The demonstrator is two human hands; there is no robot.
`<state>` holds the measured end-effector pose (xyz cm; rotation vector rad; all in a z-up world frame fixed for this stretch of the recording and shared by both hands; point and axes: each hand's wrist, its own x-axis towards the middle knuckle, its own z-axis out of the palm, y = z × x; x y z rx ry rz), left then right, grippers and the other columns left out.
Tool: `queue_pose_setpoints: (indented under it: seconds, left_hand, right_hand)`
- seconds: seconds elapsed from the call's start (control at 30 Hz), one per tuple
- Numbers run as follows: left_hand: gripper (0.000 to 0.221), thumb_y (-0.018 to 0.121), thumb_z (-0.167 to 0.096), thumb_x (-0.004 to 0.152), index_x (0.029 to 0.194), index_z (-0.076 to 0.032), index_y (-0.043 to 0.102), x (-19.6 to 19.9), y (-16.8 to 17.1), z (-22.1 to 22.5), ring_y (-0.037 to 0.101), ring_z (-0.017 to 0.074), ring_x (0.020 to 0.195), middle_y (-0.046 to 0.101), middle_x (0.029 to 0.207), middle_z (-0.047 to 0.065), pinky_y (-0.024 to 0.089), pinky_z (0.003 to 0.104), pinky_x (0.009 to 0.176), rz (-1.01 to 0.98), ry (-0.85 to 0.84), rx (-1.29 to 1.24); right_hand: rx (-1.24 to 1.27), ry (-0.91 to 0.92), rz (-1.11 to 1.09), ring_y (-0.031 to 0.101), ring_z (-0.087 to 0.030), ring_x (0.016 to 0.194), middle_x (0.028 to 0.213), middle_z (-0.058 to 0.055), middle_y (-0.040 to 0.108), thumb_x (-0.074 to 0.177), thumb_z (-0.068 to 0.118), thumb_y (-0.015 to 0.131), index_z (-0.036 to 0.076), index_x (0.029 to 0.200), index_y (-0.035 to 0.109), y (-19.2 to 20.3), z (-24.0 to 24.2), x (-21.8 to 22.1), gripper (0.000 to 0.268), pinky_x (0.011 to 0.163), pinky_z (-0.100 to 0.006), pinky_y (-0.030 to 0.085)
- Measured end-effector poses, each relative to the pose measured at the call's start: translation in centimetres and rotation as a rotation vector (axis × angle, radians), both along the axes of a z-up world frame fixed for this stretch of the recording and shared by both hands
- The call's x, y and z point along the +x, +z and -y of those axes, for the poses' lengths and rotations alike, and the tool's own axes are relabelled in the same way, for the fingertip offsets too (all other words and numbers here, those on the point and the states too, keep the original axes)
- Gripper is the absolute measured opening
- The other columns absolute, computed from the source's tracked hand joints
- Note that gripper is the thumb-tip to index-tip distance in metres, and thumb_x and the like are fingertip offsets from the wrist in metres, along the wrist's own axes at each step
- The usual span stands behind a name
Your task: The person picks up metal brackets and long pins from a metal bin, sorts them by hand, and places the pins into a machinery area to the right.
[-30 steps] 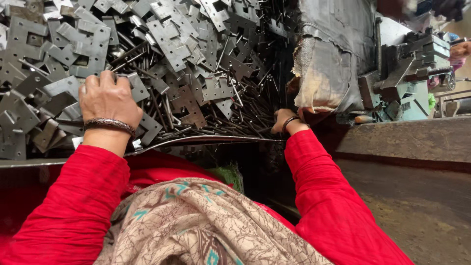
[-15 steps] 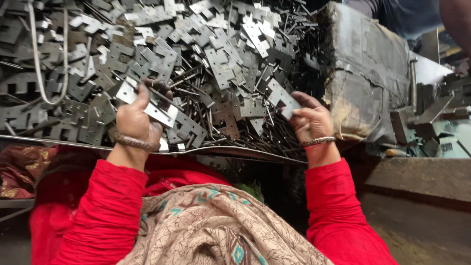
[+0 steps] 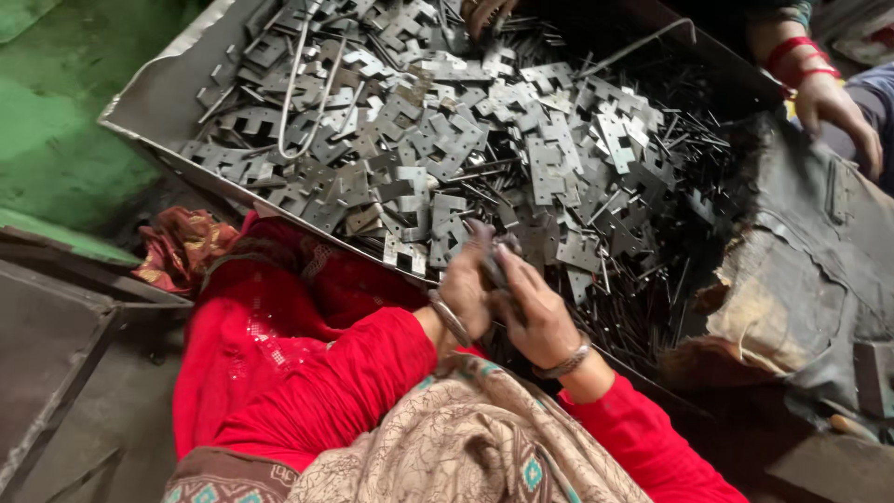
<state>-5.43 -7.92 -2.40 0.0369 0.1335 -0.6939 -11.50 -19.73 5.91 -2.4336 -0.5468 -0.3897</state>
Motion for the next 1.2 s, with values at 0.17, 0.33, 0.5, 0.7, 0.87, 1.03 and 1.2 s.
queue_pose_setpoints:
  seconds: [0.17,0.33,0.5,0.7,0.87,1.03,1.2]
  left_hand:
    - [0.069,0.070,-0.047,0.088,0.141,-0.010,0.045,1.3,4.2,-0.6,0.065,0.0252,0.120,0.068,0.125,0.007,0.049,0.039,0.105,0.770,-0.105,0.873]
    - [0.094,0.067,-0.056,0.086,0.156,-0.003,0.033,10.6,5.2,-6.3,0.025,0.0393,0.147,0.031,0.155,0.022,0.015,0.058,0.120,1.571,-0.082,2.395]
    - [0.085,0.083,-0.054,0.076,0.143,-0.013,0.051,12.5,2.5,-9.3,0.032,0.0340,0.146,0.043,0.151,0.012,0.022,0.062,0.117,1.547,-0.356,2.558]
    - [0.065,0.085,-0.033,0.079,0.132,-0.010,0.056,13.7,1.2,-8.0,0.055,0.0339,0.122,0.059,0.130,0.014,0.039,0.057,0.104,1.244,-0.233,2.392]
    - [0.021,0.069,-0.011,0.098,0.118,-0.018,0.066,14.0,-0.2,-9.1,0.074,0.0210,0.096,0.075,0.110,0.007,0.063,0.038,0.083,1.133,0.288,1.778]
    - [0.025,0.065,-0.010,0.098,0.121,-0.017,0.068,12.4,2.7,-10.6,0.070,0.0156,0.084,0.075,0.106,0.008,0.058,0.027,0.064,0.187,0.435,0.628]
    - [0.026,0.060,-0.020,0.100,0.125,-0.018,0.068,13.1,7.5,-11.1,0.069,0.0186,0.082,0.074,0.102,0.009,0.054,0.026,0.061,0.296,0.294,0.431]
  right_hand:
    - [1.320,-0.403,-0.593,0.073,-0.025,0.099,0.127,-0.021,0.069,0.089,-0.001,0.066,-0.011,0.144,0.055,-1.1,6.3,1.2,0.057,0.083,-0.037,0.061]
    - [1.488,-0.200,-0.458,0.070,-0.023,0.095,0.127,-0.018,0.070,0.093,0.000,0.068,-0.010,0.147,0.057,0.4,21.6,-0.2,0.056,0.079,-0.032,0.058]
    - [-0.075,-0.910,0.310,0.070,-0.035,0.115,0.125,-0.025,0.072,0.093,-0.017,0.055,-0.013,0.143,0.060,1.4,39.1,-3.3,0.050,0.102,-0.044,0.057]
    - [-0.876,-1.288,-0.276,0.066,-0.046,0.103,0.122,-0.036,0.062,0.076,-0.002,0.067,-0.006,0.151,0.048,0.2,43.3,-6.5,0.077,0.086,-0.051,0.054]
    - [-0.720,-0.731,0.062,0.064,-0.041,0.114,0.127,-0.022,0.066,0.085,0.013,0.080,-0.001,0.141,0.060,2.5,29.2,-1.6,0.061,0.097,-0.048,0.054]
    - [-0.224,-0.225,-0.226,0.060,-0.043,0.117,0.133,-0.024,0.057,0.060,0.018,0.093,0.004,0.138,0.058,-2.3,15.1,3.2,0.087,0.097,-0.045,0.052]
    - [-0.280,-0.289,-0.298,0.069,-0.040,0.107,0.144,-0.024,0.055,0.079,-0.001,0.074,0.011,0.132,0.066,-3.1,12.1,4.4,0.054,0.089,-0.043,0.058]
